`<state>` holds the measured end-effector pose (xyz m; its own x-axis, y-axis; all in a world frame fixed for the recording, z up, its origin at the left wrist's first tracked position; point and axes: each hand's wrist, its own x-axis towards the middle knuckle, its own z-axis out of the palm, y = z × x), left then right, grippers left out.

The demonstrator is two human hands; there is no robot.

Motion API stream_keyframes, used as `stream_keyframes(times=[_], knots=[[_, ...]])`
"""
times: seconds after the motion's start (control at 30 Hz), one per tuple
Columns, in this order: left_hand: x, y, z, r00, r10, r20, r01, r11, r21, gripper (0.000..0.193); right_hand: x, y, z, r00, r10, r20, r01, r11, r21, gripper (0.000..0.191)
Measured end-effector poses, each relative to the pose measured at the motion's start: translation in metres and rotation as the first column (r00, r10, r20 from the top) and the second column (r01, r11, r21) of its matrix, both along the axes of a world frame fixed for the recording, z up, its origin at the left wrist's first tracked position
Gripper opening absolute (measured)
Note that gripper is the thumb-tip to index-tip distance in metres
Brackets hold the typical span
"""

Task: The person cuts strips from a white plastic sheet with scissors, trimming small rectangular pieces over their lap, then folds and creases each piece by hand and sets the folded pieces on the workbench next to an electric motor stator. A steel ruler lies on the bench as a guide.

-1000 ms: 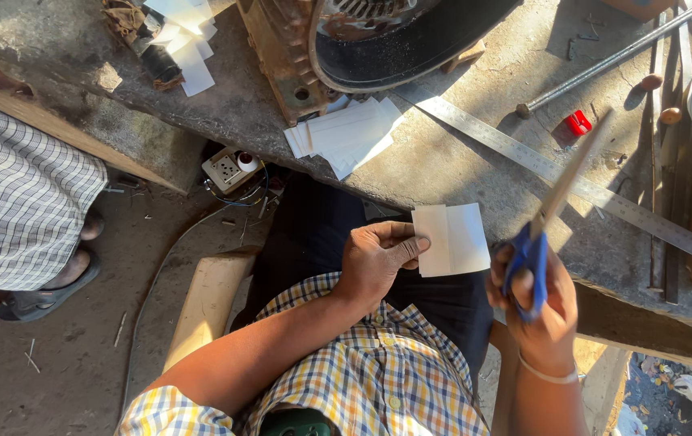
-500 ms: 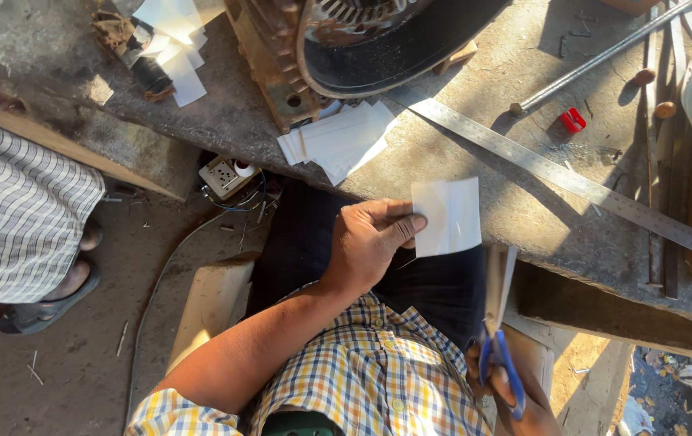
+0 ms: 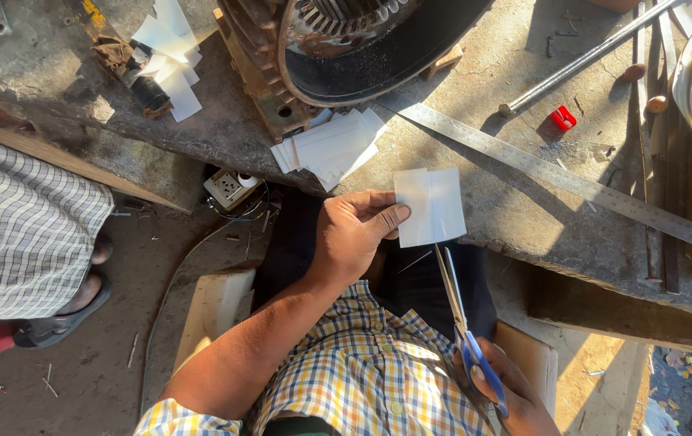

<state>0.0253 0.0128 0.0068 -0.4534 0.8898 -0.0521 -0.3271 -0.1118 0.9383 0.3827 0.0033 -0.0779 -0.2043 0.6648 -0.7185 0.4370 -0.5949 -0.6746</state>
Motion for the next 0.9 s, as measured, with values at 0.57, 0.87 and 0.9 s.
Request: stream_keyframes(times=[0.57,0.87,0.9], knots=[[-0.005,0.003,0.002,0.993,0.095,-0.065,-0.097,0.995,-0.029,0.031,-0.002,0.005,-0.003,0.940,0.323,-0.107,-0.312,0.943,0.112,0.051],[0.002,0.000,-0.006,0.996,0.086,0.025,-0.087,0.996,0.014,0.030,-0.019,0.001,0.005,0.954,0.234,-0.187,-0.230,0.972,0.042,0.059],[-0.001,0.000,-0.006,0.994,0.105,0.043,-0.106,0.994,0.031,0.030,-0.023,0.001,0.009,0.972,0.182,-0.146,-0.182,0.983,0.019,0.059]])
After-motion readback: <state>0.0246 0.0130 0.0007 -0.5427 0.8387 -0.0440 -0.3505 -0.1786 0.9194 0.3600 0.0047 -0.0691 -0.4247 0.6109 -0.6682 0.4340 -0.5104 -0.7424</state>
